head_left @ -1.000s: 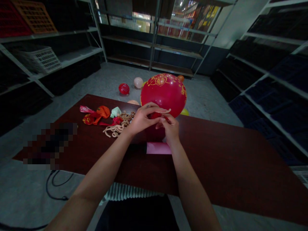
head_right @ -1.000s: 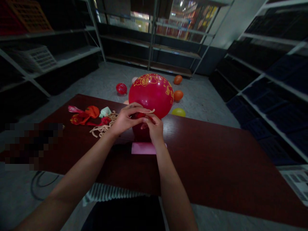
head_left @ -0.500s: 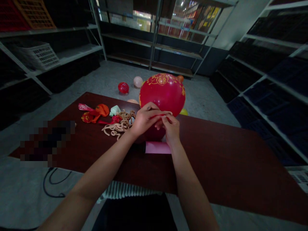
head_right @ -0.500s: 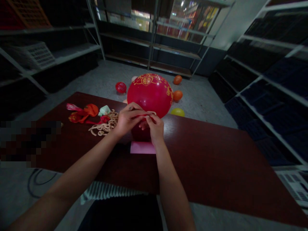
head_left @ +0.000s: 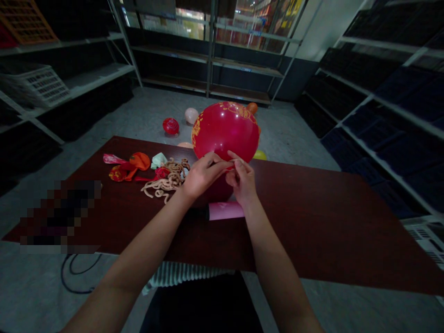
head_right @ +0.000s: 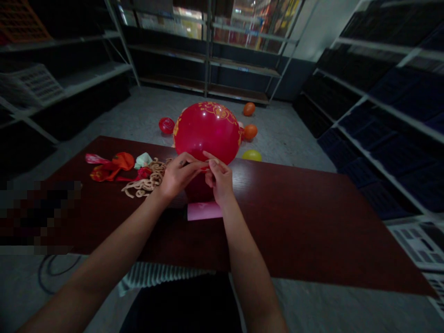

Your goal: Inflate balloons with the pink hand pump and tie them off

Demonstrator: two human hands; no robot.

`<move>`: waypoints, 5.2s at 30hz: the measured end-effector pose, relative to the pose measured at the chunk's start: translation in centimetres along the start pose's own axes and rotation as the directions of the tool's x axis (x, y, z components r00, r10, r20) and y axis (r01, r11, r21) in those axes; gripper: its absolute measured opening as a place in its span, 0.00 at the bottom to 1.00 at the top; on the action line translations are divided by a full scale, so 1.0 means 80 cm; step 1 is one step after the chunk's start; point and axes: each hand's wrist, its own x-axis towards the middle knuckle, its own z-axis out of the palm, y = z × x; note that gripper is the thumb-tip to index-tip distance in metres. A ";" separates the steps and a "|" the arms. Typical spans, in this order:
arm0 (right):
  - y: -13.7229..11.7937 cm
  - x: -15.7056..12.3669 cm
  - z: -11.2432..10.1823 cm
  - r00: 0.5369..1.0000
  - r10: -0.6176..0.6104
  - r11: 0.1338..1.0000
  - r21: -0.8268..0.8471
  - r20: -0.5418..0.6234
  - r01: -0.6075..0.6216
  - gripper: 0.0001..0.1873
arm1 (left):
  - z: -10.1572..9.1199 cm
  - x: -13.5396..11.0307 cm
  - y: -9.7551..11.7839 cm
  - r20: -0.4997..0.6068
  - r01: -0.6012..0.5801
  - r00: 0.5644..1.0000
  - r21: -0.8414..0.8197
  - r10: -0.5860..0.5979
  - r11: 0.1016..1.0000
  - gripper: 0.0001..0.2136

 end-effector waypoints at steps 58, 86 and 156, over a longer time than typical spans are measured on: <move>-0.008 0.008 -0.020 0.989 0.124 0.968 0.228 -0.084 -0.102 0.26 | 0.000 0.015 0.033 0.161 -0.066 0.985 -0.025 0.069 0.998 0.10; -0.013 0.006 -0.017 0.995 0.094 0.989 0.110 0.019 -0.096 0.27 | 0.009 0.012 0.006 0.258 0.298 0.936 -0.212 -0.241 0.931 0.05; 0.017 0.002 0.015 0.888 -0.342 0.920 -0.299 -0.307 0.251 0.12 | 0.029 0.005 0.010 0.119 0.216 0.971 -0.083 -0.206 0.973 0.12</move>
